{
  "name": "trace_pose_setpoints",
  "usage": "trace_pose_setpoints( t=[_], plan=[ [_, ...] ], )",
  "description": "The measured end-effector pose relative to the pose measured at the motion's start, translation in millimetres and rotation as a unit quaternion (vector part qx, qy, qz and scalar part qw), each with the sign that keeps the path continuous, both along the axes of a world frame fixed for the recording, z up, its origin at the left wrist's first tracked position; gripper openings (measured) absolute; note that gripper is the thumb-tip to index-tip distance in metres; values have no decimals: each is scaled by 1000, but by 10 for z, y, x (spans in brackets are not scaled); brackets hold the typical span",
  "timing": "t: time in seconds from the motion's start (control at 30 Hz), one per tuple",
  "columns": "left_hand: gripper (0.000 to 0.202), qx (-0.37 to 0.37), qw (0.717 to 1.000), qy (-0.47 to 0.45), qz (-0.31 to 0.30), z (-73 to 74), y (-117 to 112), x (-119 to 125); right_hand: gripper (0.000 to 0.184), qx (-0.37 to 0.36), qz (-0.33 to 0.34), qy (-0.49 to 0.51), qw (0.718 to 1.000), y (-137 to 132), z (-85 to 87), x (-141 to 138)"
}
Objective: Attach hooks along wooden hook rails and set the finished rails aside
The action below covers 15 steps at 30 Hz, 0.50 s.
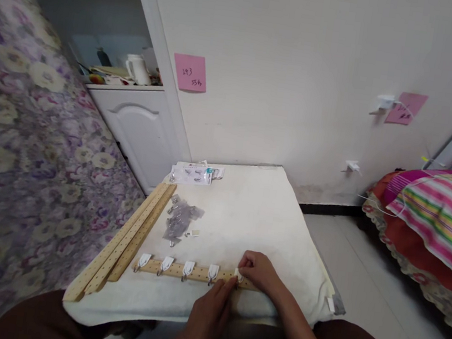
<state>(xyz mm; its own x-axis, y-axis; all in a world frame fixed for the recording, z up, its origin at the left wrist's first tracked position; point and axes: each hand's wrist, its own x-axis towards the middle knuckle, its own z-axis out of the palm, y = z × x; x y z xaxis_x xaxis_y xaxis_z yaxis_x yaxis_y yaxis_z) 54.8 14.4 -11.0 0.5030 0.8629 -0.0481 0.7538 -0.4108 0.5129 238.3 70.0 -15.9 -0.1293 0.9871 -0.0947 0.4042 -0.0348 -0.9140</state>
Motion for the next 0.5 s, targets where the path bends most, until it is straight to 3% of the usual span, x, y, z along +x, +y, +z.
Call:
trace_pose_setpoints(
  t=[0.27,0.5],
  plan=[
    [54,10,1000,11,-9,9,3,3,3,-6,35,4,999,-40,117,33],
    [53,4,999,45,-11,43,6,25,12,-26,80,26,996,-39,117,100]
  ],
)
